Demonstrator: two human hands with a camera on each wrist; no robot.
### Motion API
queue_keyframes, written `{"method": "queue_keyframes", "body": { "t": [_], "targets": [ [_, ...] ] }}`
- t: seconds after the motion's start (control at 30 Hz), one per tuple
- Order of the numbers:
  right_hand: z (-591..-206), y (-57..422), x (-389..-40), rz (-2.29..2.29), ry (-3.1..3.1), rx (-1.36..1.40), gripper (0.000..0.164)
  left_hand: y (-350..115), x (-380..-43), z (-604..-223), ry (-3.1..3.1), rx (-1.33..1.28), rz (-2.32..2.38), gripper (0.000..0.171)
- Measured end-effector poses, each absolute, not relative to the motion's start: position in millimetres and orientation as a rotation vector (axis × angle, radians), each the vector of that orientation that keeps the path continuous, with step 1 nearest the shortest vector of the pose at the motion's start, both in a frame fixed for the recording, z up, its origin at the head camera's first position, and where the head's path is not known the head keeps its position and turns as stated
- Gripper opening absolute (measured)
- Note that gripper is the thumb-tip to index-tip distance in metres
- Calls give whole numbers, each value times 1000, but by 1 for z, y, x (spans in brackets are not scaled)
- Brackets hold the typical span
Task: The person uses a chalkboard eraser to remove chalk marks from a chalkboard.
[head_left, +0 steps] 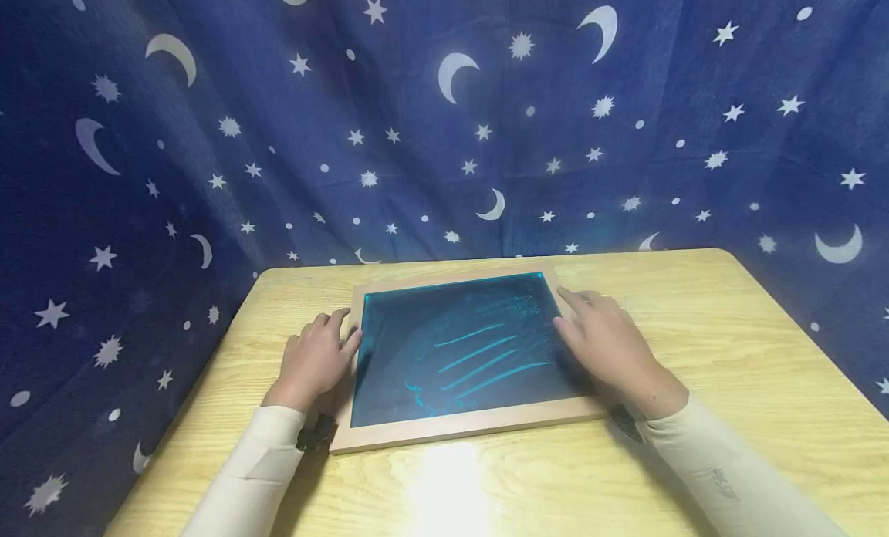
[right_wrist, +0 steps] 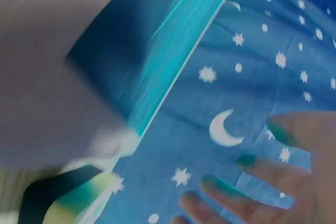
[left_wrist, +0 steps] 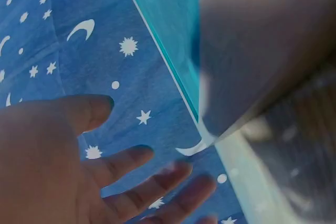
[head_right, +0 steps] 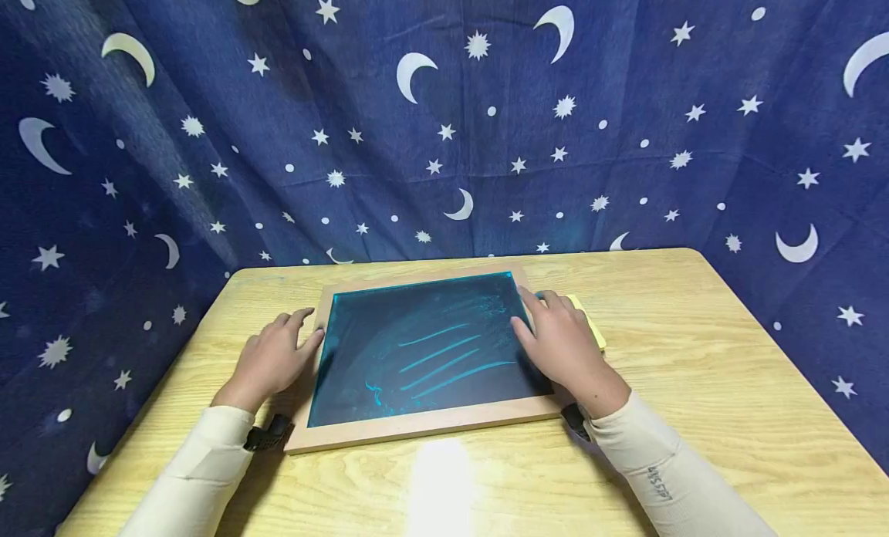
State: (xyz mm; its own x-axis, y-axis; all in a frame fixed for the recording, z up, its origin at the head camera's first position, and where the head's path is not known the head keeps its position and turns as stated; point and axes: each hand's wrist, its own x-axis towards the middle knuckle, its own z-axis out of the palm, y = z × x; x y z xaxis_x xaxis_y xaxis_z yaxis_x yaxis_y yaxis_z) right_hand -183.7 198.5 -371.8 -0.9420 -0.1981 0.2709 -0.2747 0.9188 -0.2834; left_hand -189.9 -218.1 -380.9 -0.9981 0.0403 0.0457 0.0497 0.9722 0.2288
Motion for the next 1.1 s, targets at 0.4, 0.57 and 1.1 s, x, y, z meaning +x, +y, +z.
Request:
{"method": "queue_keyframes", "body": {
  "t": [0.4,0.57,1.1],
  "targets": [
    [-387,252,-189,686,-2905,201,53,-234,-192,-405,-3230,-48,-762,67],
    [-399,262,-193,645,-2986,182,58,-234,-194,-411,-3242,-40,-905,65],
    [-411,272,-201,597,-3056,325,57,-242,-198,-417,-3217,-129,-1041,62]
  ]
}}
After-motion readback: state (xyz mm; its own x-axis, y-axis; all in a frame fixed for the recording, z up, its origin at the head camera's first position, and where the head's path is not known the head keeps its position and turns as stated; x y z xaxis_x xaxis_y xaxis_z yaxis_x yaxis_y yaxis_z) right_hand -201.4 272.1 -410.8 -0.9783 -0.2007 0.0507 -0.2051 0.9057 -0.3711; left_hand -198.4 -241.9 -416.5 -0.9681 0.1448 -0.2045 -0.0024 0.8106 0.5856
